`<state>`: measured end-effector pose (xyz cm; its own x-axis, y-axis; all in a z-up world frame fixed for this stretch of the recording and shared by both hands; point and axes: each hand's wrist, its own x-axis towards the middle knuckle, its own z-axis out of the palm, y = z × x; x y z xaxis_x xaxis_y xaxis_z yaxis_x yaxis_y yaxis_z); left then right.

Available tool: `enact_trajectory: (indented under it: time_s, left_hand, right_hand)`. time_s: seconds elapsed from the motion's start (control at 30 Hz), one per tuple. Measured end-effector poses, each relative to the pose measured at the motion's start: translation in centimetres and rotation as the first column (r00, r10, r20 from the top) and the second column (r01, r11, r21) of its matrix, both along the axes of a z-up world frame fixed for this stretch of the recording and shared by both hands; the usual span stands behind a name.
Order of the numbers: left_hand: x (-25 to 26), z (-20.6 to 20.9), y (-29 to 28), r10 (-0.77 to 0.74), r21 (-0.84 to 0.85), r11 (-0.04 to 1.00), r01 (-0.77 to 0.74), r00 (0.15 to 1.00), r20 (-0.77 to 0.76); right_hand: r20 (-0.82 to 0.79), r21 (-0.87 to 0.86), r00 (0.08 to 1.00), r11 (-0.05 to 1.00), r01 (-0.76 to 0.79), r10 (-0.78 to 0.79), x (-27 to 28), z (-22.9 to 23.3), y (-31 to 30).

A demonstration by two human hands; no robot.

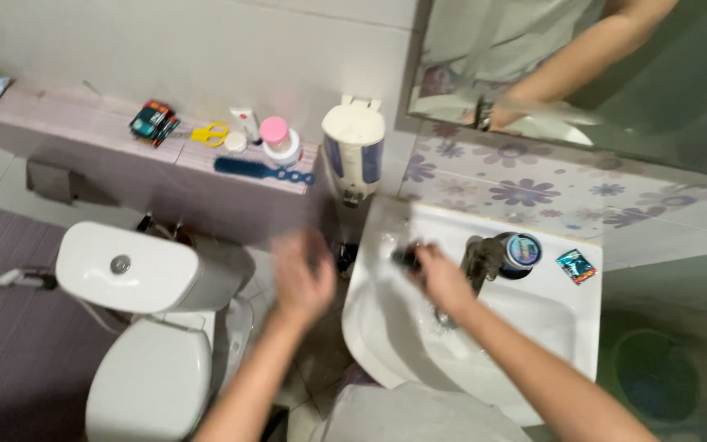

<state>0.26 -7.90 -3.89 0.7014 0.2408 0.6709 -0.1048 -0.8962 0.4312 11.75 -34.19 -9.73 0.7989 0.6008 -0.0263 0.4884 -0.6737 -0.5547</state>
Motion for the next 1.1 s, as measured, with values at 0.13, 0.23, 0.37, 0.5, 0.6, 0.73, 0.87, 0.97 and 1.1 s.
enact_trajectory:
  time_s: [0.13, 0.23, 0.37, 0.5, 0.6, 0.73, 0.87, 0.97, 1.1]
  left_hand:
    - [-1.8, -9.4, -7.6, -0.433, -0.418, 0.864, 0.280, 0.837, -0.335]
    - [0.3, -16.9, -10.9, -0.608, -0.656, 0.726, 0.207, 0.638, -0.472]
    - [1.8, -24.9, -15.3, -0.808, -0.948, 0.245, -0.203, 0.497, -0.315]
    - [4.3, -27.1, -20.6, -0.807, -0.916, -0.202, -0.347, 0.589, -0.045]
    - [5.2, -29.7, -25.1, -0.781, -0.830, -0.335, -0.446, 0.624, -0.020]
    - [7.2, -29.6, -28.2, -0.752, -0.753, -0.318, -0.577, 0.637, -0.171]
    - [8.6, -31.4, -28.7, -0.726, -0.788, -0.179, -0.589, 0.620, -0.298]
    - [8.8, -32.4, -28.8, -0.747, -0.930, 0.057, -0.364, 0.603, -0.282]
    - [7.6, -27.0, -27.3, -0.766, -0.860, 0.507, 0.063, 0.490, -0.416]
  right_hand:
    - [-0.349, 0.249, 0.936, 0.967, 0.058, 0.034, -5.4, -7.2, -4.5]
    - [-0.772, 0.274, 0.632, 0.862, 0.426, -0.067, -5.8, -11.8, -7.9]
    - [-0.981, 0.166, 0.192, 0.466, 0.869, -0.009, -6.1, -14.5, -12.5]
    - [-0.973, 0.147, 0.111, 0.172, 0.974, 0.203, -5.8, -15.0, -15.3]
    - [-0.977, 0.112, 0.096, 0.074, 0.991, 0.188, -6.5, -14.3, -15.8]
    - [-0.997, 0.082, 0.082, -0.040, 0.996, 0.009, -7.0, -16.1, -16.1]
    - [-0.965, 0.236, 0.233, -0.015, 0.972, -0.117, -7.0, -17.1, -17.1]
    - [-0.924, 0.325, 0.337, 0.091, 0.941, -0.182, -6.2, -15.5, -18.0]
    - [-0.952, 0.246, 0.258, 0.092, 0.965, -0.163, -4.5, -14.2, -17.9]
